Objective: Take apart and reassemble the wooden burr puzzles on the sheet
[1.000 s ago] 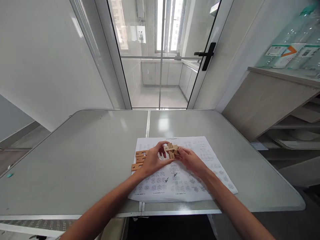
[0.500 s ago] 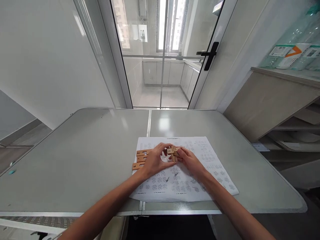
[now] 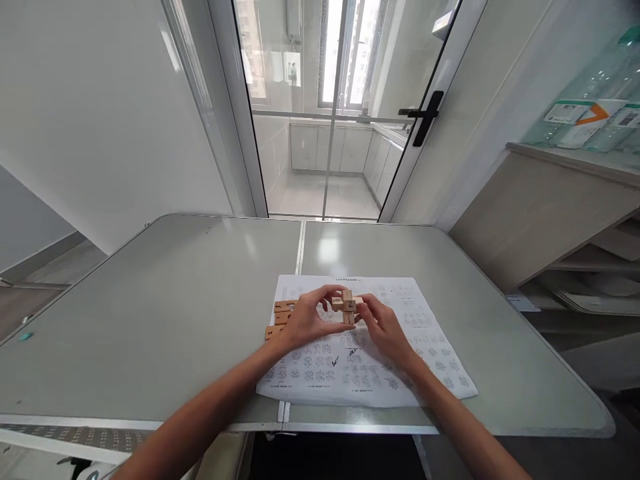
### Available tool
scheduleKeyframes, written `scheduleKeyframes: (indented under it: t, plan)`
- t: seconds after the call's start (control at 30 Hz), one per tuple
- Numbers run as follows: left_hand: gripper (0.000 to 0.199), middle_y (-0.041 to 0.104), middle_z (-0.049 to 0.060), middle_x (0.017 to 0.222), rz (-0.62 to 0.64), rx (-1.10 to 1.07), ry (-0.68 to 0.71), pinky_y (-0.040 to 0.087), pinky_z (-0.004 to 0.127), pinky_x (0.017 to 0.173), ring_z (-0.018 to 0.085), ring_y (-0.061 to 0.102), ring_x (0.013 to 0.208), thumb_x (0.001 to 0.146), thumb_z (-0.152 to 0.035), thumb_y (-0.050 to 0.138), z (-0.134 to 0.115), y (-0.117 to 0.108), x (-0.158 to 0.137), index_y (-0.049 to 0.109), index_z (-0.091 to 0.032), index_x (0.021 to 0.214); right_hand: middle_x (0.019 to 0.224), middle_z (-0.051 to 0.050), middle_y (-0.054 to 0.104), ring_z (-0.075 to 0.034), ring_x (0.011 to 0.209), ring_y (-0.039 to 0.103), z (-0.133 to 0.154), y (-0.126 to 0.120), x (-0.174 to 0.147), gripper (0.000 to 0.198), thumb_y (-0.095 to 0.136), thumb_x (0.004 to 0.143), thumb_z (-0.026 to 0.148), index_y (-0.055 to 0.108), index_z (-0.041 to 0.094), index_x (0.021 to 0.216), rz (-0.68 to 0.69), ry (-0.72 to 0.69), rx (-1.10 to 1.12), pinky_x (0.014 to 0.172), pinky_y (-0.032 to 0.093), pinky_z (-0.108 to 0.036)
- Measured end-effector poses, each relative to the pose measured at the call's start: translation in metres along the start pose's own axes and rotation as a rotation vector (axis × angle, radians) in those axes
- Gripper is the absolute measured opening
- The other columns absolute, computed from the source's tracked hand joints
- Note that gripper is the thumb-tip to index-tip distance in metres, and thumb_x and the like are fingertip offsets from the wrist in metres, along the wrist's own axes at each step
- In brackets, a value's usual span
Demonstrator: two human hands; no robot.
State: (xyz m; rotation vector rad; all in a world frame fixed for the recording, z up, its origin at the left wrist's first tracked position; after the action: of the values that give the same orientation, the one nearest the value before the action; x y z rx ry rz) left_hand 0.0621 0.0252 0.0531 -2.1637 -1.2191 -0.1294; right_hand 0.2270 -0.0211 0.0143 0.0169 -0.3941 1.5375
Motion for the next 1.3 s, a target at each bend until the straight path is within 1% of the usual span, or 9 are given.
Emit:
scheduleKeyframes:
  t: [0.17,0.33,0.43,0.53,0.7,0.87,1.03,1.13,1.3]
  plan:
    - [0.057,0.076,0.006,0.121,0.049,0.014,0.056,0.055,0.034,0.083,0.020,0.069,0.094,0.078,-0.042,0.090,0.000,0.001,-0.003,0.068,-0.024,0.128,0.075,-0.001,0.061,-0.018,0.070,0.059,-0.003,0.003,0.002,0.046,0.052,0.104,0.060,0.060,0.022,0.080,0.072,0.063,0.113,0.070,0.050,-0.032]
    - [0.066,0.073,0.008,0.126,0.122,-0.013,0.001,0.055,0.040,0.094,0.023,0.068,0.102,0.079,-0.043,0.089,0.010,0.002,-0.001,0.062,-0.026,0.137,0.071,-0.001,0.060,-0.016,0.063,0.055,-0.015,0.011,0.002,0.048,0.059,0.099,0.064,0.065,0.019,0.082,0.147,0.255,0.368,0.060,0.047,-0.028]
    - [0.073,0.069,0.009,0.134,0.072,-0.024,-0.038,0.054,0.043,0.098,0.024,0.066,0.106,0.080,-0.045,0.088,0.019,-0.004,0.003,0.055,-0.027,0.143,0.076,-0.002,0.063,-0.012,0.059,0.053,-0.034,0.005,0.004,0.045,0.068,0.094,0.062,0.070,0.018,0.087,0.013,0.414,0.619,0.049,0.044,-0.024]
    - [0.058,0.068,0.008,0.133,-0.031,-0.009,-0.084,0.056,0.040,0.094,0.023,0.066,0.107,0.091,-0.045,0.078,0.028,-0.014,0.006,0.054,-0.027,0.140,0.085,-0.003,0.069,-0.008,0.057,0.053,-0.057,-0.009,0.007,0.030,0.081,0.087,0.047,0.071,0.019,0.091,-0.179,0.510,0.889,0.043,0.043,-0.017]
    - [0.040,0.070,0.007,0.122,-0.121,0.041,-0.090,0.057,0.036,0.086,0.021,0.066,0.102,0.098,-0.045,0.068,0.034,-0.020,0.006,0.058,-0.025,0.131,0.075,0.002,0.062,-0.004,0.052,0.046,-0.077,-0.034,0.014,0.019,0.083,0.084,0.028,0.065,0.020,0.084,-0.383,0.481,1.116,0.040,0.041,-0.008]
    - [0.031,0.069,0.007,0.120,-0.100,0.122,-0.050,0.057,0.037,0.087,0.022,0.066,0.102,0.101,-0.044,0.062,0.032,-0.022,0.008,0.061,-0.025,0.126,0.081,0.001,0.063,-0.005,0.054,0.047,-0.072,-0.031,0.011,0.028,0.088,0.082,0.037,0.070,0.019,0.093,-0.394,0.480,1.031,0.041,0.042,-0.012]
    - [0.023,0.071,0.007,0.115,0.040,0.319,0.013,0.054,0.041,0.095,0.025,0.067,0.106,0.103,-0.043,0.057,0.036,-0.038,0.011,0.067,-0.024,0.111,0.080,0.001,0.061,-0.009,0.059,0.050,-0.049,-0.009,0.008,0.038,0.086,0.082,0.052,0.068,0.019,0.087,-0.177,0.418,0.637,0.048,0.044,-0.020]
    - [0.029,0.072,0.006,0.098,0.114,0.468,-0.060,0.052,0.042,0.089,0.025,0.067,0.091,0.104,-0.045,0.051,0.050,-0.060,0.001,0.068,-0.023,0.108,0.077,0.001,0.061,-0.012,0.059,0.049,-0.040,-0.001,0.007,0.044,0.080,0.084,0.061,0.065,0.020,0.084,-0.101,0.358,0.451,0.051,0.043,-0.025]
    - [0.038,0.071,0.008,0.103,0.083,0.461,-0.228,0.053,0.040,0.087,0.026,0.068,0.093,0.105,-0.050,0.046,0.066,-0.099,-0.039,0.067,-0.020,0.112,0.075,0.001,0.062,-0.013,0.058,0.051,-0.039,0.006,0.006,0.046,0.072,0.089,0.066,0.063,0.021,0.086,-0.021,0.294,0.298,0.054,0.043,-0.027]
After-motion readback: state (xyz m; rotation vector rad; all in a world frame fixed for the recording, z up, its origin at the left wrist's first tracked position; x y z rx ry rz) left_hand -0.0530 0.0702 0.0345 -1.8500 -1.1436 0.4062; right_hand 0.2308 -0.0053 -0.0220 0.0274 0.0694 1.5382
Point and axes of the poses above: each hand's wrist, its own x-axis towards the middle knuckle, its own y-axis out of the palm, z = x × y, the point moved 7 cm from there along x, towards the middle knuckle
